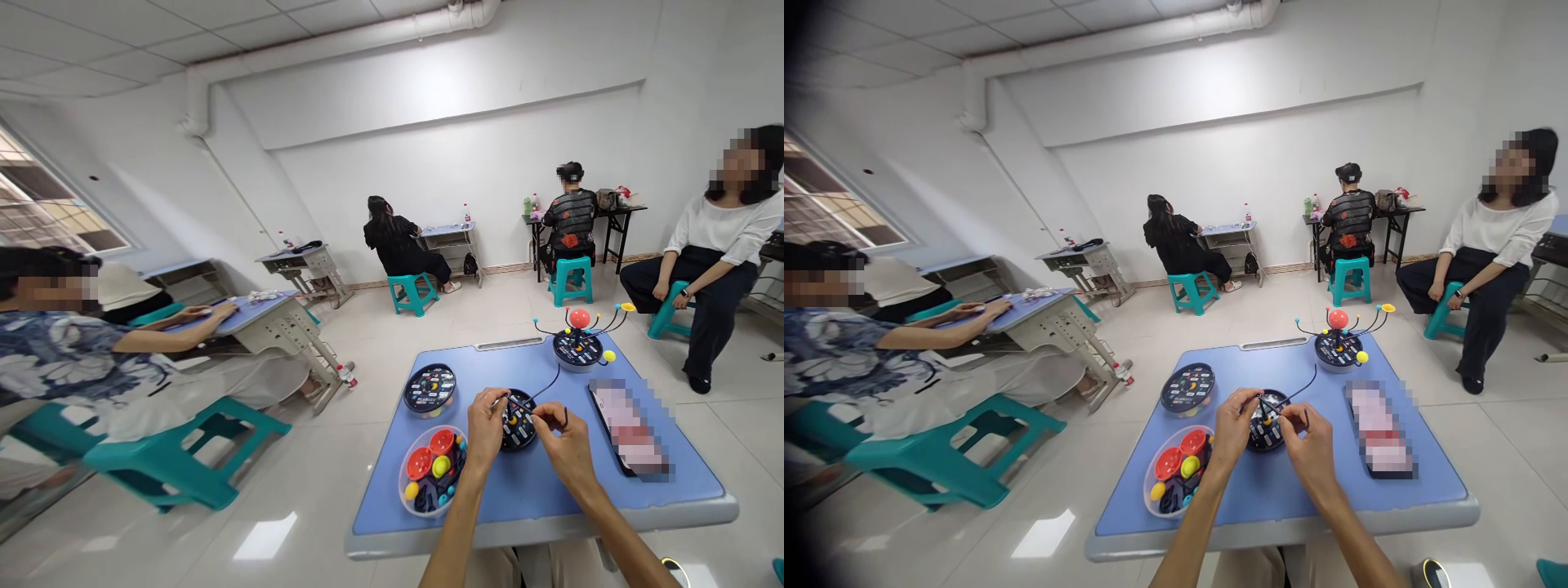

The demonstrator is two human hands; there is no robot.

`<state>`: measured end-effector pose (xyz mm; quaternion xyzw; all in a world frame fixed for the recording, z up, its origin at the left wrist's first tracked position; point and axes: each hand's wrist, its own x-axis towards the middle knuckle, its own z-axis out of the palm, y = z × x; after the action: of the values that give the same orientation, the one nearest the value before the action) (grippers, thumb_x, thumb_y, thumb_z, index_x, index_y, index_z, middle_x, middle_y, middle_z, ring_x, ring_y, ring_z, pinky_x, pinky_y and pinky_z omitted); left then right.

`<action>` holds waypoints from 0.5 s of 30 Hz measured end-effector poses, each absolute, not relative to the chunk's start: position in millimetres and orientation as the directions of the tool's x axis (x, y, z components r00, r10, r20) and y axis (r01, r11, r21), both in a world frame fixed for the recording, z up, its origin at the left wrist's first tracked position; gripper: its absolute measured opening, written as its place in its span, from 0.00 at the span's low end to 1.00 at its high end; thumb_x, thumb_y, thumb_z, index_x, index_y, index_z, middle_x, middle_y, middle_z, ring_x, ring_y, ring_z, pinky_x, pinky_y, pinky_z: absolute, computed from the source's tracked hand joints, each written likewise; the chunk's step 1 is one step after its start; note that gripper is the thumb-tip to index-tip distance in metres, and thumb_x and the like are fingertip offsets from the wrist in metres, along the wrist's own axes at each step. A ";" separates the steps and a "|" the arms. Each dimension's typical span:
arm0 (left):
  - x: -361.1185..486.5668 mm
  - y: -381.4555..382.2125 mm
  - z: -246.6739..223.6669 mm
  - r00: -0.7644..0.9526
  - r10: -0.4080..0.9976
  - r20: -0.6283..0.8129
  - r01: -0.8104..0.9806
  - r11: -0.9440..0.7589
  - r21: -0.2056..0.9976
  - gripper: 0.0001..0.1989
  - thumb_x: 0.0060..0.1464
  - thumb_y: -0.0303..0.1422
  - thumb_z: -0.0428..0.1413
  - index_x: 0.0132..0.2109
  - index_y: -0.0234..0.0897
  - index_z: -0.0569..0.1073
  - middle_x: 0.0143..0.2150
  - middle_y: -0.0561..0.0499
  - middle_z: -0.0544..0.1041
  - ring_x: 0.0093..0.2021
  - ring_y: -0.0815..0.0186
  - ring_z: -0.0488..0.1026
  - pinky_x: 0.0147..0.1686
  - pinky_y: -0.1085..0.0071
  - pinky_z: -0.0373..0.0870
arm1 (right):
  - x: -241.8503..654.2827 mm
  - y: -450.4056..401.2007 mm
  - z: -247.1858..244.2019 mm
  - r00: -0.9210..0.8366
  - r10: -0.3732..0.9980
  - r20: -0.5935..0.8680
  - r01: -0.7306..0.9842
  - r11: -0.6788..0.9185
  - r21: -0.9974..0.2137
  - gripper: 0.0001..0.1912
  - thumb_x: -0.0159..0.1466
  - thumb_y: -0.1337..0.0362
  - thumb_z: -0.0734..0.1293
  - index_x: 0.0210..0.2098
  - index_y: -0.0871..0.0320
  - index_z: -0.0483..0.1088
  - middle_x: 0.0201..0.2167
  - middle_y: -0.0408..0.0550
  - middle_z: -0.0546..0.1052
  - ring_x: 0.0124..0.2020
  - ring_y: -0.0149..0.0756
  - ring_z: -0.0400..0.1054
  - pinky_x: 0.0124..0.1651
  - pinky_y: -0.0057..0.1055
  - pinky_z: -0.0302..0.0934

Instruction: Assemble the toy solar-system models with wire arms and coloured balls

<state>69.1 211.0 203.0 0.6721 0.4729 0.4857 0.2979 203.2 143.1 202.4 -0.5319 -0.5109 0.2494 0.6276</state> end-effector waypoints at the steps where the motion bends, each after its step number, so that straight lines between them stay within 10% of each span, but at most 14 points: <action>1: 68.7 212.1 202.9 0.086 0.928 0.362 0.354 -0.368 0.860 0.10 0.53 0.27 0.53 0.37 0.37 0.79 0.37 0.47 0.80 0.40 0.61 0.75 0.44 0.64 0.69 | 203.9 143.6 205.0 0.351 0.863 0.364 0.230 0.297 -0.927 0.07 0.59 0.62 0.66 0.27 0.57 0.73 0.24 0.45 0.75 0.27 0.36 0.68 0.33 0.31 0.63; 15: 64.0 216.6 215.5 0.165 0.943 0.288 0.462 -0.331 0.822 0.12 0.50 0.24 0.54 0.36 0.40 0.81 0.38 0.49 0.83 0.41 0.61 0.76 0.47 0.64 0.69 | 201.6 143.2 197.0 0.348 0.867 0.357 0.242 0.285 -0.928 0.09 0.59 0.63 0.65 0.31 0.58 0.77 0.26 0.47 0.76 0.27 0.37 0.69 0.31 0.31 0.63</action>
<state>64.0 216.6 215.5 0.7048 0.4987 0.4110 0.2926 201.6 143.2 197.0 -0.5417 -0.5117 0.2535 0.6168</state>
